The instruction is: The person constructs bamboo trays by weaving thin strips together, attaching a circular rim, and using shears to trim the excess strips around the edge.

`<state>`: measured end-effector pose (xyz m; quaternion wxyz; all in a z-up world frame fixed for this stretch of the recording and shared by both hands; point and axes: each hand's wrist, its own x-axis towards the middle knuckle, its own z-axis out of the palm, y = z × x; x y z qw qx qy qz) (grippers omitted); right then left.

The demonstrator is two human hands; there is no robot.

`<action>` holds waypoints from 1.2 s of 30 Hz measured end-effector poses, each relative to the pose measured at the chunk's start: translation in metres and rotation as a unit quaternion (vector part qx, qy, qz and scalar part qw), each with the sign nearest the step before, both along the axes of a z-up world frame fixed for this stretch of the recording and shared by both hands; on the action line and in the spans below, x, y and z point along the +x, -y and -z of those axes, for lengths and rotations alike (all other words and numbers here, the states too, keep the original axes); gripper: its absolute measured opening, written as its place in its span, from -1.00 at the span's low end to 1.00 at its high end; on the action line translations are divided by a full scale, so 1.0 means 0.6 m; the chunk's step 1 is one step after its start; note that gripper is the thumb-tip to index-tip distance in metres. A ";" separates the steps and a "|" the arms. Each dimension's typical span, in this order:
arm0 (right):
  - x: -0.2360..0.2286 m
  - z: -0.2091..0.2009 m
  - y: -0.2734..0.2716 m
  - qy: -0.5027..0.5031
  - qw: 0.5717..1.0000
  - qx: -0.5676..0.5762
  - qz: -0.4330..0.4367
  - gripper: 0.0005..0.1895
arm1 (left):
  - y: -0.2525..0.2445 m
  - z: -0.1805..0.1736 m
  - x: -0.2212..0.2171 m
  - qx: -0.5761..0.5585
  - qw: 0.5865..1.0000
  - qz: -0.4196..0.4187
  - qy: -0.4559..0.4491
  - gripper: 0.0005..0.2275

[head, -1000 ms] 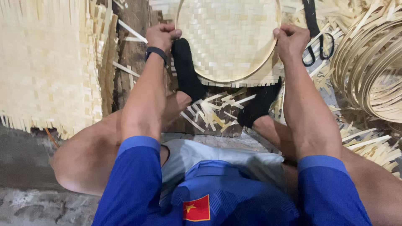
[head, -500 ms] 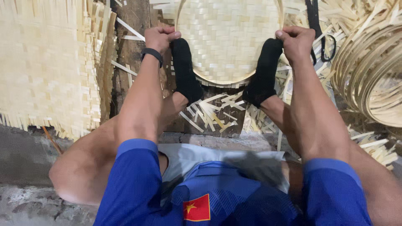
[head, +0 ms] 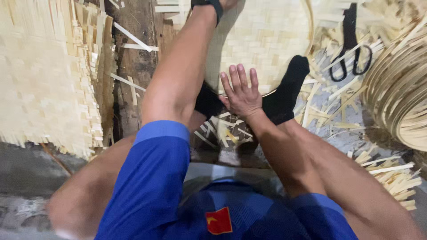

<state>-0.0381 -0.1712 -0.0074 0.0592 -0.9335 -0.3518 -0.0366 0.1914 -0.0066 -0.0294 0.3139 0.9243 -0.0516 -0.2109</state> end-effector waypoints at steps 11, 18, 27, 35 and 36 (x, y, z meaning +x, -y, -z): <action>0.419 -0.078 0.112 -0.041 0.974 0.215 0.057 -0.87 | -0.014 -0.065 0.065 -0.041 0.973 0.081 0.212 -0.66; 0.442 -0.041 0.110 -0.336 0.876 0.246 0.245 -0.59 | 0.000 -0.033 0.120 -0.063 0.995 -0.037 -0.073 -0.57; 0.316 0.000 0.143 -0.110 0.903 0.237 0.342 -0.48 | -0.002 -0.006 0.117 -0.170 0.984 -0.030 -0.037 -0.51; 0.356 0.019 0.163 -0.328 0.798 0.265 0.431 -0.31 | 0.022 -0.046 0.119 -0.052 0.991 -0.090 -0.086 -0.35; 0.352 0.013 0.160 -0.322 0.798 0.268 0.433 -0.31 | 0.017 -0.048 0.128 -0.058 0.991 -0.087 -0.081 -0.35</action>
